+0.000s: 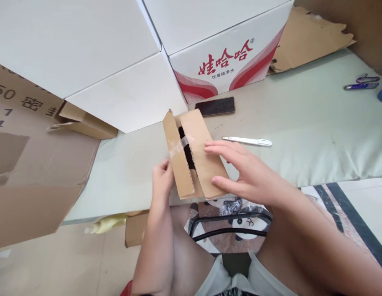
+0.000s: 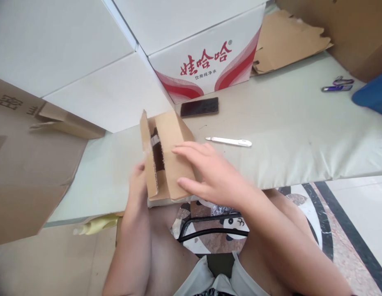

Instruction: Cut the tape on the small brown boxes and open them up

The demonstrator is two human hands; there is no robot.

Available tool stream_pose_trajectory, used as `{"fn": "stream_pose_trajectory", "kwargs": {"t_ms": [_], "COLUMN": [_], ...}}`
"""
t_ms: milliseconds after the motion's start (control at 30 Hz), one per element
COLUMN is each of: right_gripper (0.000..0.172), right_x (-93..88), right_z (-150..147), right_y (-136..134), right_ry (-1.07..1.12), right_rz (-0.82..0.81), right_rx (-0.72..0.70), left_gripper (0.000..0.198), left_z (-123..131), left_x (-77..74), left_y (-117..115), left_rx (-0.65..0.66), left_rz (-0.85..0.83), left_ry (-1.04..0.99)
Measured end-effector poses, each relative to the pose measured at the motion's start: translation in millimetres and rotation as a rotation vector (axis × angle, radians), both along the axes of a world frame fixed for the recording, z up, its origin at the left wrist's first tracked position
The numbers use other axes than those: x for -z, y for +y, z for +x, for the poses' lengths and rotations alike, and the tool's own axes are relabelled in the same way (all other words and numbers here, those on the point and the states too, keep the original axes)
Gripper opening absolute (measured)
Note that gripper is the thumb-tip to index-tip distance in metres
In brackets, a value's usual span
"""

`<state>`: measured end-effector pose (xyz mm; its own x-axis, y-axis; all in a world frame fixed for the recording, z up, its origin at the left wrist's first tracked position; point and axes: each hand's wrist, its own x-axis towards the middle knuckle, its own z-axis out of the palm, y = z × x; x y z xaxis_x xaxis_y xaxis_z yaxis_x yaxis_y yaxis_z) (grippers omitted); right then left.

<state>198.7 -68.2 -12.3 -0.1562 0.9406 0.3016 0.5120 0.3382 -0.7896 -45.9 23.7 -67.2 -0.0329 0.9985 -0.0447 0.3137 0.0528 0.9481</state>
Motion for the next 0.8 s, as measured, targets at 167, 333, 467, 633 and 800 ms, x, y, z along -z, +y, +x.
{"fn": "stream_pose_trajectory", "kwargs": {"t_ms": [167, 333, 467, 633, 800], "right_gripper": [0.031, 0.028, 0.029, 0.031, 0.031], "right_x": [-0.1, 1.1, 4.8, 4.5, -0.5], "right_z": [-9, -10, -9, -9, -10], "right_y": [1, 0, 1, -1, -4], "right_ry": [-0.053, -0.089, -0.078, 0.003, 0.054], "right_rz": [0.008, 0.030, 0.040, 0.118, 0.188], "right_rx": [-0.010, 0.022, 0.044, 0.148, 0.289], "left_gripper": [0.043, 0.039, 0.042, 0.040, 0.040], "left_z": [-3, 2, 10, 15, 15], "left_x": [-15.8, -15.0, -10.1, -10.6, -16.0], "left_y": [-9, -21, -26, -26, -28], "left_rx": [0.123, 0.473, 0.452, 0.463, 0.476], "left_rz": [0.589, 0.647, 0.674, 0.709, 0.744], "left_ry": [-0.098, 0.183, 0.177, 0.185, 0.265]}}
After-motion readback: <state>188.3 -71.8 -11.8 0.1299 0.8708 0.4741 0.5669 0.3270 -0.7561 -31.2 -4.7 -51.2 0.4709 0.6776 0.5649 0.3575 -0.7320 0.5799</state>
